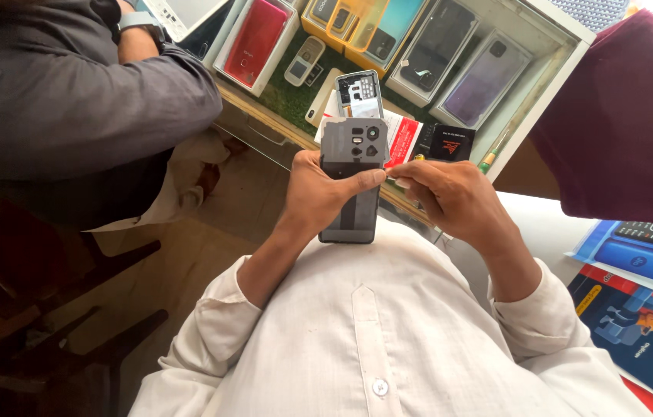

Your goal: The person uses a screwdriver to remove screws from the back of a smartphone. They carefully unscrew multiple fasteners around the device's perimeter while holding it steady.

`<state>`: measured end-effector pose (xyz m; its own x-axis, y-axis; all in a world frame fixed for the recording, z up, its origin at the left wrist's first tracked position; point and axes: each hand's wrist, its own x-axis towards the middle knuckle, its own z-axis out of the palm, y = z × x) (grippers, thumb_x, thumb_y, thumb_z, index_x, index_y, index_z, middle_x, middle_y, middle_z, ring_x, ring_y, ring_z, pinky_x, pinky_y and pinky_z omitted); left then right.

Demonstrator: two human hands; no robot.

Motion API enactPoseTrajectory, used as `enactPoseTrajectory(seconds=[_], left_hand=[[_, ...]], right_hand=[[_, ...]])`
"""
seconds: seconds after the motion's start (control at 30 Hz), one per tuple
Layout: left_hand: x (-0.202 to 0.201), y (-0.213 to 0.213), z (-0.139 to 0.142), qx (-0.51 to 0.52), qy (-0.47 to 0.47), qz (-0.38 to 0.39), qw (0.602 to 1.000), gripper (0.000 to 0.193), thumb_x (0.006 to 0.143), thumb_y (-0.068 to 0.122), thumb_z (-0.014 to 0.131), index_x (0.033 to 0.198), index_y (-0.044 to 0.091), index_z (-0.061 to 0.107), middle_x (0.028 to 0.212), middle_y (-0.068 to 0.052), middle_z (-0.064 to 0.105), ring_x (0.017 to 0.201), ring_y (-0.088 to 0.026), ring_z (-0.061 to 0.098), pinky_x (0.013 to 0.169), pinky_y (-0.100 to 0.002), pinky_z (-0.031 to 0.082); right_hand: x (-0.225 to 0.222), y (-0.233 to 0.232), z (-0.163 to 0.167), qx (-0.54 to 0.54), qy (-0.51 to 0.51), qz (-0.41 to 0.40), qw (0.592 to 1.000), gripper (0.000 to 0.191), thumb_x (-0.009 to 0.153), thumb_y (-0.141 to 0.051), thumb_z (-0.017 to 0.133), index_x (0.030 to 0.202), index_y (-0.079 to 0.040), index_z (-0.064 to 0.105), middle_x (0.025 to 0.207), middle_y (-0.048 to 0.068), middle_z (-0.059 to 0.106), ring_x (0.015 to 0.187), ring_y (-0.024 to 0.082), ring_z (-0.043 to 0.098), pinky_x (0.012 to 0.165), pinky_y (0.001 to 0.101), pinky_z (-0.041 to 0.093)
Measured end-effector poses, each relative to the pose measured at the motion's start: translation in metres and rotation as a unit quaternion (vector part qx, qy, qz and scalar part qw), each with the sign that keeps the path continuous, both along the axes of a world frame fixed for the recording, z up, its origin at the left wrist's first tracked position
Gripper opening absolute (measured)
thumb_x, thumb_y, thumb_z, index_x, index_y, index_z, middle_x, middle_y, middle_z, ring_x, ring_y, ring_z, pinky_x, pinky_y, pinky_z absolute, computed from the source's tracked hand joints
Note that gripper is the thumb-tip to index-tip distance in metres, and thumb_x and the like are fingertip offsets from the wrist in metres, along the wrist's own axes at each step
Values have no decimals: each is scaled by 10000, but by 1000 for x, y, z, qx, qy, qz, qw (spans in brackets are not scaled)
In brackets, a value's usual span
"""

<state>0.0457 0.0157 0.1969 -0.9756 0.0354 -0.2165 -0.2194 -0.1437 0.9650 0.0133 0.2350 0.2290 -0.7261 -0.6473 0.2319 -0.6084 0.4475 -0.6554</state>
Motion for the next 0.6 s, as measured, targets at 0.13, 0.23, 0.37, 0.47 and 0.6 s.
enactPoseTrajectory(seconds=[0.13, 0.23, 0.37, 0.47, 0.6], left_hand=[[-1, -1, -2, -15, -16, -2, 1000, 217, 793, 144, 863, 969, 24, 817, 833, -35, 796, 714, -66, 729, 671, -219, 597], [0, 0, -3, -5, -5, 1, 1000, 219, 802, 153, 856, 971, 21, 812, 840, -33, 795, 715, -66, 730, 670, -219, 599], [1, -2, -4, -8, -19, 11, 1000, 219, 813, 167, 851, 967, 16, 812, 836, -37, 795, 705, -72, 730, 659, -224, 598], [1, -3, -5, -6, -30, 15, 999, 220, 819, 175, 848, 963, 14, 808, 832, -40, 795, 698, -77, 733, 652, -227, 600], [-2, -3, -3, -9, -21, 13, 1000, 222, 817, 173, 845, 964, 11, 806, 829, -46, 795, 695, -81, 736, 651, -229, 605]], right_hand=[[3, -3, 4, 22, 19, -51, 998, 127, 893, -125, 780, 974, -80, 693, 824, 69, 683, 670, 217, 693, 555, 351, 511], [5, -4, 5, 36, 107, -47, 992, 118, 914, -134, 788, 979, -101, 695, 812, 54, 668, 716, 241, 663, 606, 379, 500], [7, -6, 3, 63, 138, -37, 988, 105, 927, -109, 769, 1007, -88, 706, 801, 47, 667, 699, 238, 641, 585, 384, 480], [8, -7, 2, 64, 130, -30, 989, 107, 931, -98, 764, 1017, -81, 703, 800, 50, 664, 708, 241, 645, 583, 379, 480], [6, -6, 2, 16, 77, -32, 996, 138, 938, -107, 767, 1047, -77, 688, 843, 52, 670, 715, 232, 663, 597, 356, 502]])
